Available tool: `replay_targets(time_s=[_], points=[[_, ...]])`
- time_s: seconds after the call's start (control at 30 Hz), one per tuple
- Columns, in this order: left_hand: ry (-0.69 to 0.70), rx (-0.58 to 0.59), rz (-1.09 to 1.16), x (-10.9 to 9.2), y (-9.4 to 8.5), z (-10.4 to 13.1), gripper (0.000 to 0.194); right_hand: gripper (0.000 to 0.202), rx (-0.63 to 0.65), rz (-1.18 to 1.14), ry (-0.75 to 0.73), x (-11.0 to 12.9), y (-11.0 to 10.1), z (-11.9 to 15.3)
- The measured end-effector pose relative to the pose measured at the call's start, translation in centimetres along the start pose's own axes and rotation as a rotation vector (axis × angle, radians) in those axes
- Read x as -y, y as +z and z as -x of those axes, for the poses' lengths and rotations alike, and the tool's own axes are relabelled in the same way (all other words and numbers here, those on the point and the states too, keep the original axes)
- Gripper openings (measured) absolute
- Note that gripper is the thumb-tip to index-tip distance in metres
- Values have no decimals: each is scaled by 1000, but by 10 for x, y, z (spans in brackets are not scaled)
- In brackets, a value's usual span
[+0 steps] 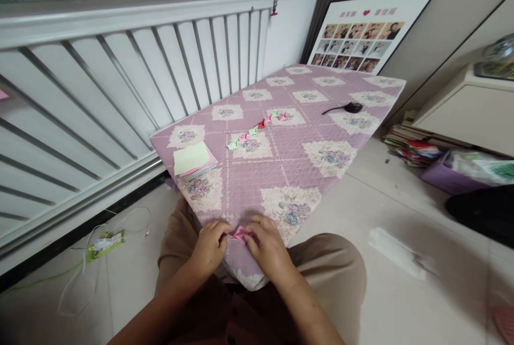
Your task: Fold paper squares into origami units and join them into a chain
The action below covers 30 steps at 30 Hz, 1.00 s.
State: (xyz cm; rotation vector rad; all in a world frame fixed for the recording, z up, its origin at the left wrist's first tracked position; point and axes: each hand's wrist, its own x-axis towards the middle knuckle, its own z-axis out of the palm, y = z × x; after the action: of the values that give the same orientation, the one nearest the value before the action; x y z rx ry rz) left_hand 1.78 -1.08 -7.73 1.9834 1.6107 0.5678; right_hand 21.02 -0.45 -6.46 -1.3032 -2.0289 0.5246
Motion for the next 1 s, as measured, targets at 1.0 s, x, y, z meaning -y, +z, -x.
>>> replay_targets(time_s=[1.0], points=[[42, 101, -238, -26, -11, -12, 13, 18, 222, 290, 150, 14, 6, -12]])
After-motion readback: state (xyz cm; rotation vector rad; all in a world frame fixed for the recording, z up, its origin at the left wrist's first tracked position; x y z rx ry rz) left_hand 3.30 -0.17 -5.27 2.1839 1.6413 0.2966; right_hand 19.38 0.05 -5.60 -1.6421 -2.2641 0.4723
